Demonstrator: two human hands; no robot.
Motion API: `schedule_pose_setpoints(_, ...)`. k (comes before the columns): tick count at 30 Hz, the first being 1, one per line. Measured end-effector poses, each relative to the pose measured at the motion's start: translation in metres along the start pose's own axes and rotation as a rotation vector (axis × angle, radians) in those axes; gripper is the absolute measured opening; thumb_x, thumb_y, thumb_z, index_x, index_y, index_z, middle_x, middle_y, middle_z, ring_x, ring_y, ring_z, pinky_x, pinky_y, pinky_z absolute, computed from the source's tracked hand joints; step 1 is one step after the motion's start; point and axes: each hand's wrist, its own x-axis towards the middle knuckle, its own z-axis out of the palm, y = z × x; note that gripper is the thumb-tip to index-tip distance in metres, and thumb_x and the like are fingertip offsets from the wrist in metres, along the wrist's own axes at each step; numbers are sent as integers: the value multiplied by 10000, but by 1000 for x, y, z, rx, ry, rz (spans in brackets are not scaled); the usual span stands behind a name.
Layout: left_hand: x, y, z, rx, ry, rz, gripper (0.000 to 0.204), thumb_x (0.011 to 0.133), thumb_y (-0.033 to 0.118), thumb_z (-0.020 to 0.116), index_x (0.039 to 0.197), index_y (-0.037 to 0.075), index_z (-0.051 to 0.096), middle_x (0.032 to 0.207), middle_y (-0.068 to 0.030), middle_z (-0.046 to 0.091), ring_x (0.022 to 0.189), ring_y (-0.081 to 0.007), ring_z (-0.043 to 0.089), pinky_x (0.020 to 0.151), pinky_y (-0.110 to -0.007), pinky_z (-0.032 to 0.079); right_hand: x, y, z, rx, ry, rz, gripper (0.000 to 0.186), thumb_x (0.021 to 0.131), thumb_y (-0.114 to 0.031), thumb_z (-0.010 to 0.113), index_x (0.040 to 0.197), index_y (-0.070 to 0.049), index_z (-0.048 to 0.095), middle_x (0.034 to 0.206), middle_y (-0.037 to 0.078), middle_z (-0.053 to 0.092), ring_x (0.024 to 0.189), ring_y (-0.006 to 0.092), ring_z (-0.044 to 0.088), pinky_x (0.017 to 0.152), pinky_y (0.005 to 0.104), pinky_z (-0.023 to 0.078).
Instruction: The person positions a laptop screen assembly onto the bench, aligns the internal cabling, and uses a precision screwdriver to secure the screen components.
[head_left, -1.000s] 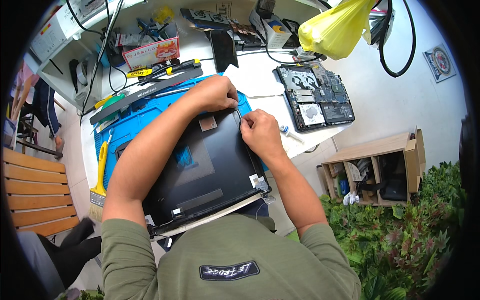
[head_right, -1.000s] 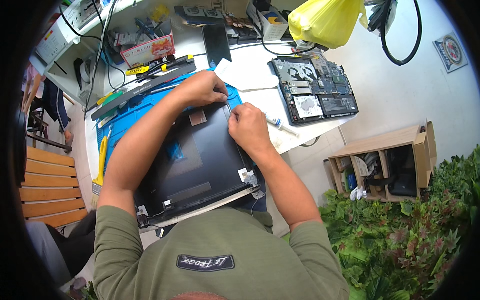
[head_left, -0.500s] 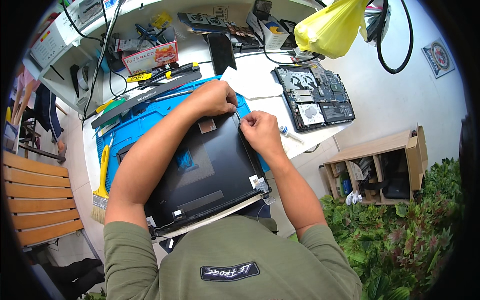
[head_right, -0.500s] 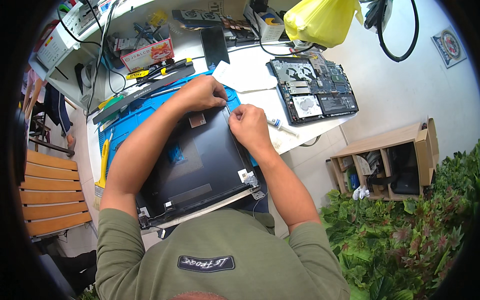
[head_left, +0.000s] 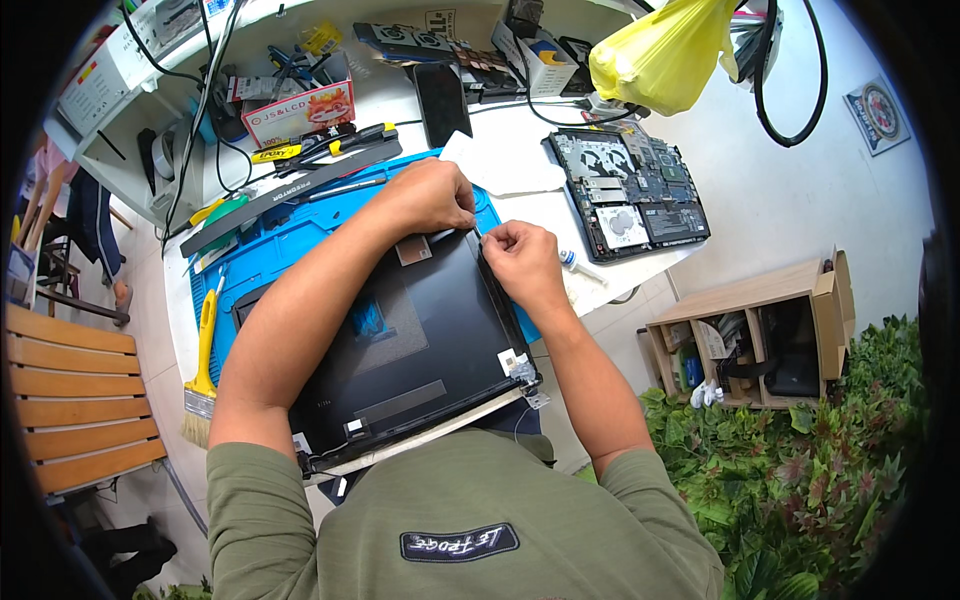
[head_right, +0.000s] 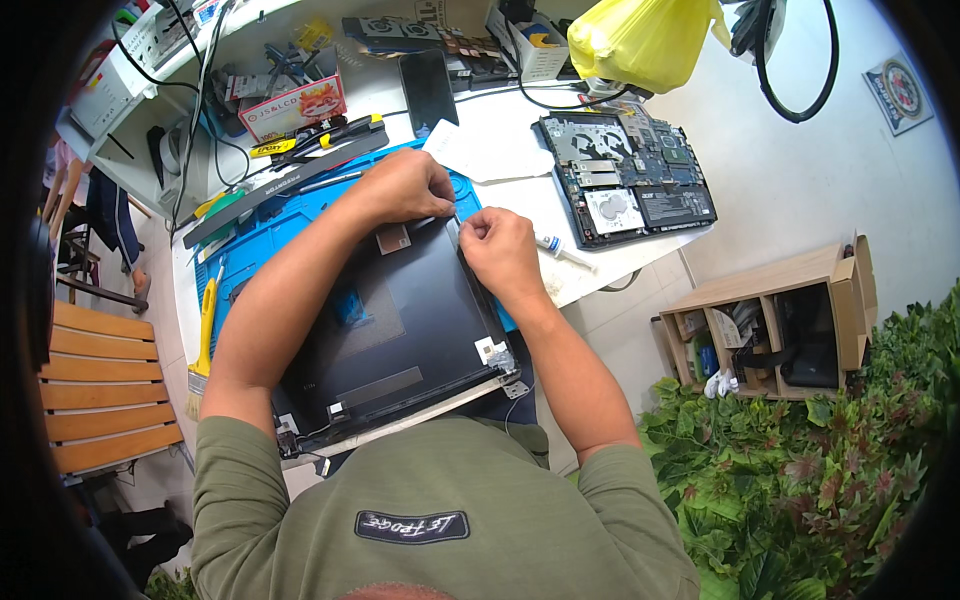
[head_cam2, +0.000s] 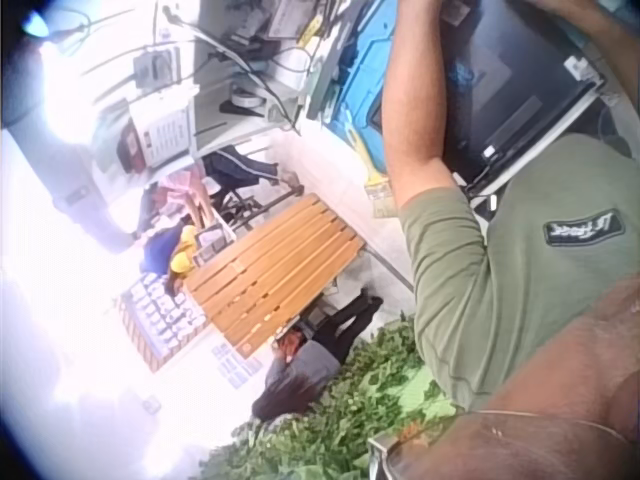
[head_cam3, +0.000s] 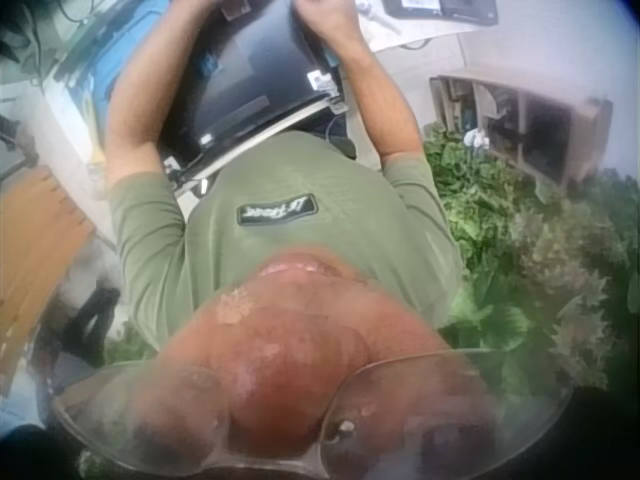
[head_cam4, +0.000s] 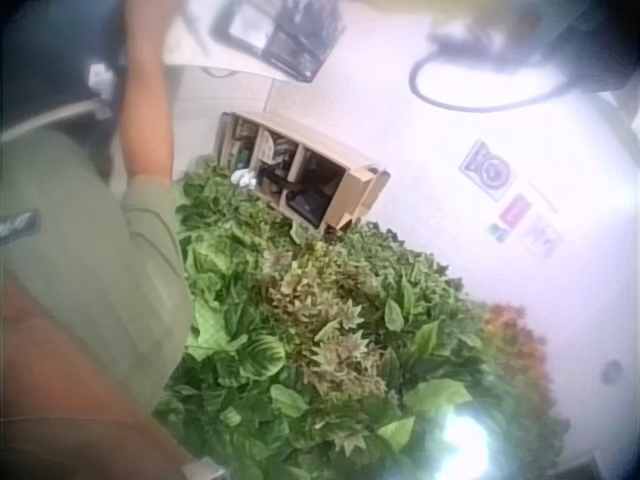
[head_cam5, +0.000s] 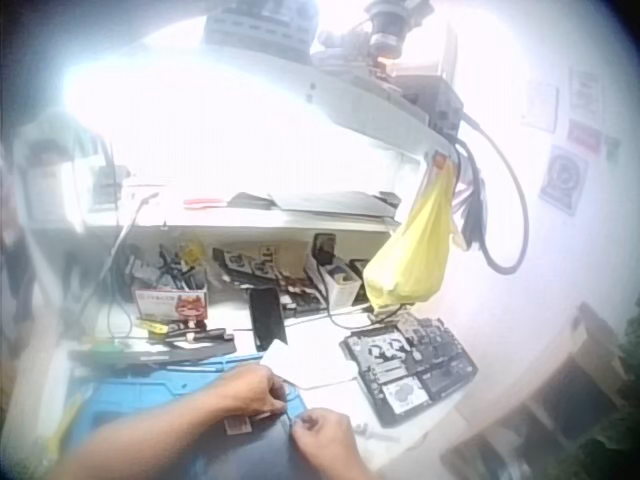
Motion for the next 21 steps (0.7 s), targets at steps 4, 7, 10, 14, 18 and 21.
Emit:
schedule_pose_setpoints(4, 3, 1, 7, 27, 40, 7, 262, 789, 272, 882, 966, 78, 882, 916, -178, 825, 894, -333, 799, 867, -422, 620, 0, 3, -2, 0, 7, -18, 183, 908, -108, 759, 913, 68, 809, 774, 187, 779, 671, 244, 758, 677, 364, 598)
schedule_pose_setpoints(7, 5, 2, 11, 29, 63, 0, 248, 771, 262, 880, 934, 76, 872, 873, -173, 814, 881, -333, 796, 849, -431, 618, -2, 5, -2, 20, 11, -22, 179, 907, -104, 759, 930, 65, 814, 817, 209, 787, 704, 250, 770, 695, 367, 603)
schedule_pose_setpoints(10, -2, -6, 11, 101, 110, 21, 229, 761, 252, 872, 917, 85, 867, 834, -171, 800, 851, -341, 791, 818, -450, 616, -1, 2, 15, 53, 1, -102, 186, 902, -105, 764, 945, 67, 816, 851, 227, 790, 732, 273, 777, 721, 379, 609)
schedule_pose_setpoints(14, 1, -9, 26, 250, 145, 73, 247, 734, 283, 900, 815, 56, 847, 838, -211, 794, 863, -385, 805, 793, -493, 643, -1, 0, 7, -82, -6, -90, 182, 897, -107, 770, 939, 64, 817, 829, 210, 790, 738, 265, 768, 735, 391, 604)
schedule_pose_setpoints(18, -26, 2, 25, 259, 236, 155, 200, 850, 243, 807, 945, 71, 845, 946, -203, 797, 931, -415, 783, 852, -517, 620, -1, 10, 1, -132, 30, -107, 178, 916, -102, 806, 949, 73, 815, 794, 170, 783, 695, 216, 734, 695, 356, 586)
schedule_pose_setpoints(21, -69, 8, -13, 241, 234, 44, 175, 897, 195, 787, 986, 52, 832, 1019, -187, 803, 990, -398, 770, 894, -504, 610, 0, 15, 1, -66, -16, -45, 183, 911, -109, 813, 951, 69, 821, 777, 141, 776, 680, 182, 717, 675, 334, 573)
